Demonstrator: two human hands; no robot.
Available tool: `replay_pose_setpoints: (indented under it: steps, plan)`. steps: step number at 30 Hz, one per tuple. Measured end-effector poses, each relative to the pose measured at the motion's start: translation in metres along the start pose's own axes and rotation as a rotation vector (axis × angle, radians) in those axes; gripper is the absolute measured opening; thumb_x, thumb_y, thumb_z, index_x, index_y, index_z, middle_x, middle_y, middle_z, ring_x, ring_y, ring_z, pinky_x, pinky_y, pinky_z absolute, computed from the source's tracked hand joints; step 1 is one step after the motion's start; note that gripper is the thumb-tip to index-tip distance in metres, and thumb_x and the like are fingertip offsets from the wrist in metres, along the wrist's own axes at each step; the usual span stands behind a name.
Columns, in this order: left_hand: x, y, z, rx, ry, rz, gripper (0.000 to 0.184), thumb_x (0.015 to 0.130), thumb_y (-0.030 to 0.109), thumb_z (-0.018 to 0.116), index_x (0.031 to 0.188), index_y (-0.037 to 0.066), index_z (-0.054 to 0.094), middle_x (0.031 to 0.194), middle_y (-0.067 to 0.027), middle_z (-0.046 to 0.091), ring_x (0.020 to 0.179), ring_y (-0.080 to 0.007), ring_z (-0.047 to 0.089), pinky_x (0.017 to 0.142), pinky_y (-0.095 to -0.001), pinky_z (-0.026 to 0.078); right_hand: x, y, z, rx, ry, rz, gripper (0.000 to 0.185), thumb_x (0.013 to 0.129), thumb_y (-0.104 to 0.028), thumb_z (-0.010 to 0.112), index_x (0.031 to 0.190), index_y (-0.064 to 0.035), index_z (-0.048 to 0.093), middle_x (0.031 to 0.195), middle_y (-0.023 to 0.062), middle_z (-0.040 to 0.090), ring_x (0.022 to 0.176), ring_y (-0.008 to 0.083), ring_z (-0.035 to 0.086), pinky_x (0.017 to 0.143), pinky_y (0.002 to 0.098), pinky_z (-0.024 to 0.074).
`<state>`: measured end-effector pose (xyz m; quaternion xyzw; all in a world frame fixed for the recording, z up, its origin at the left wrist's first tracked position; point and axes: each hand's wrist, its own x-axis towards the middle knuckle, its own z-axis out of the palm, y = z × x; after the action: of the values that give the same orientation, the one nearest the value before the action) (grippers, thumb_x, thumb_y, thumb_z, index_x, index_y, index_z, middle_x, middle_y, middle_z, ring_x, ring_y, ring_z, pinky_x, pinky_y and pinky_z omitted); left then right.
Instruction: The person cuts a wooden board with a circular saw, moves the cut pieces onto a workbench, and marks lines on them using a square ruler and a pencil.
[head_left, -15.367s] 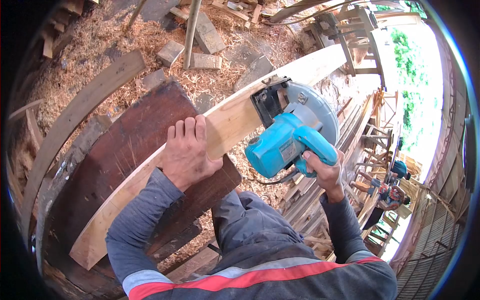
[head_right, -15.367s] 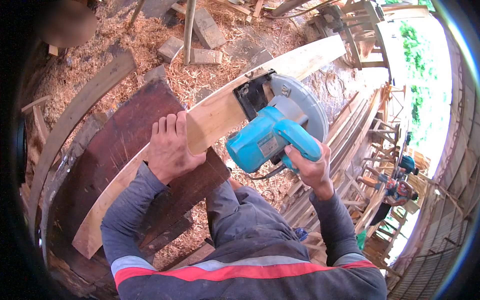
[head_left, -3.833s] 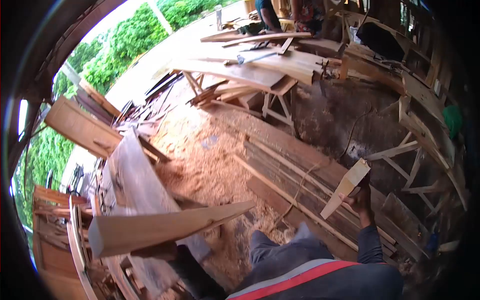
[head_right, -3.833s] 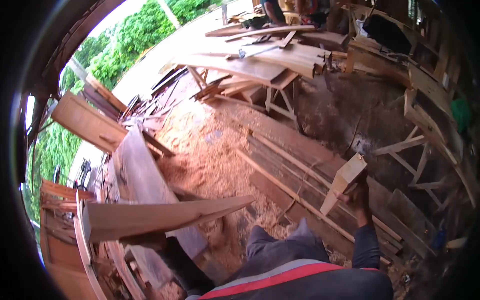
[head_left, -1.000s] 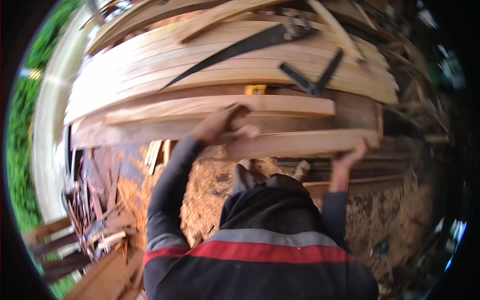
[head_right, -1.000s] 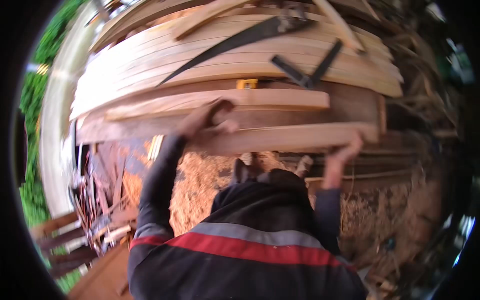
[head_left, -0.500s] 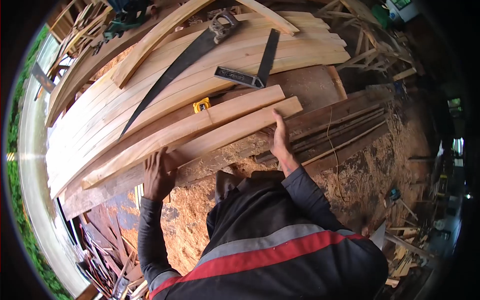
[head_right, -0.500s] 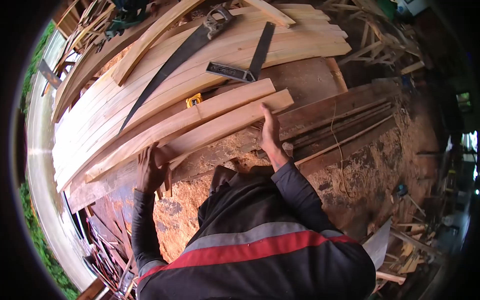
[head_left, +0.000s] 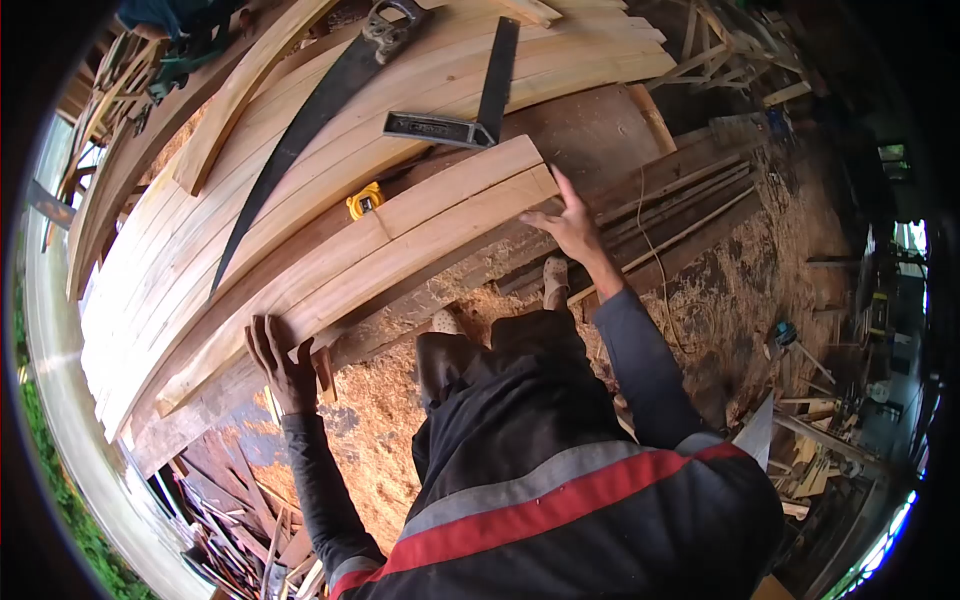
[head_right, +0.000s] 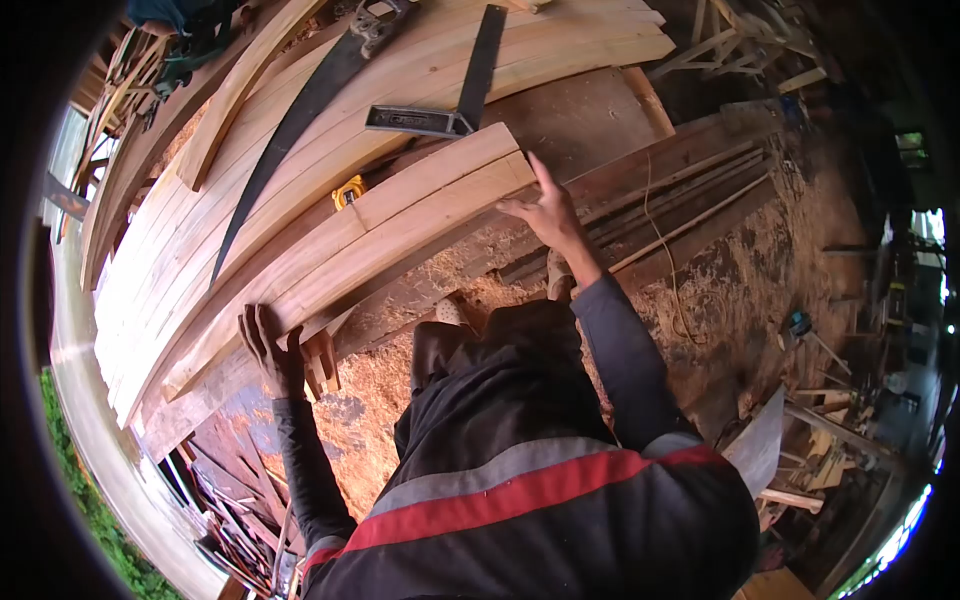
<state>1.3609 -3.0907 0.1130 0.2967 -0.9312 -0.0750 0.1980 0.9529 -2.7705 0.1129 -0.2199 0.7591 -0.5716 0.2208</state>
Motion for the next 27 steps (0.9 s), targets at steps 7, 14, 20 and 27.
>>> replay_pose_setpoints:
  steps: [7,14,20,27]
  plan:
    - [-0.024,0.027,0.049,-0.144,0.494,-0.382,0.088,0.086,0.017,0.083,0.152,-0.003,0.029,0.153,-0.0249,0.038,0.135,-0.038,0.047,0.109,-0.0491,0.044,0.018,0.017,-0.008,-0.194,0.007,-0.13,0.08,0.076,-0.022,0.09,0.14,0.0029,0.049,0.117,0.0189,0.071,0.109,0.0218,0.068,0.091,0.0359,0.0543]
    - [-0.028,0.045,0.077,-0.804,0.492,-0.664,0.064,0.081,0.006,0.081,0.132,-0.001,0.042,0.11,-0.0143,0.062,0.098,-0.0241,0.06,0.086,-0.0372,0.052,0.015,-0.016,-0.019,-0.14,-0.071,-0.016,0.061,0.082,-0.021,0.083,0.132,0.0015,0.055,0.114,0.0234,0.07,0.107,0.0303,0.07,0.088,0.0387,0.0544]
    - [-0.03,0.028,0.083,-0.445,0.45,-0.627,0.058,0.085,0.013,0.08,0.129,-0.004,0.048,0.117,-0.0159,0.065,0.105,-0.0234,0.062,0.09,-0.036,0.053,0.02,0.036,-0.008,-0.091,-0.017,-0.043,0.063,0.085,-0.021,0.081,0.137,0.0005,0.053,0.117,0.0237,0.07,0.111,0.0304,0.069,0.092,0.0382,0.0546]
    - [-0.009,0.025,0.072,-0.457,0.36,-0.637,0.057,0.085,0.013,0.081,0.13,-0.003,0.049,0.118,-0.0156,0.065,0.105,-0.023,0.062,0.09,-0.0358,0.053,0.02,0.065,0.002,-0.069,-0.062,-0.109,0.082,0.086,-0.007,0.076,0.155,-0.0067,0.031,0.143,0.0232,0.05,0.134,0.0356,0.051,0.105,0.0437,0.0507]
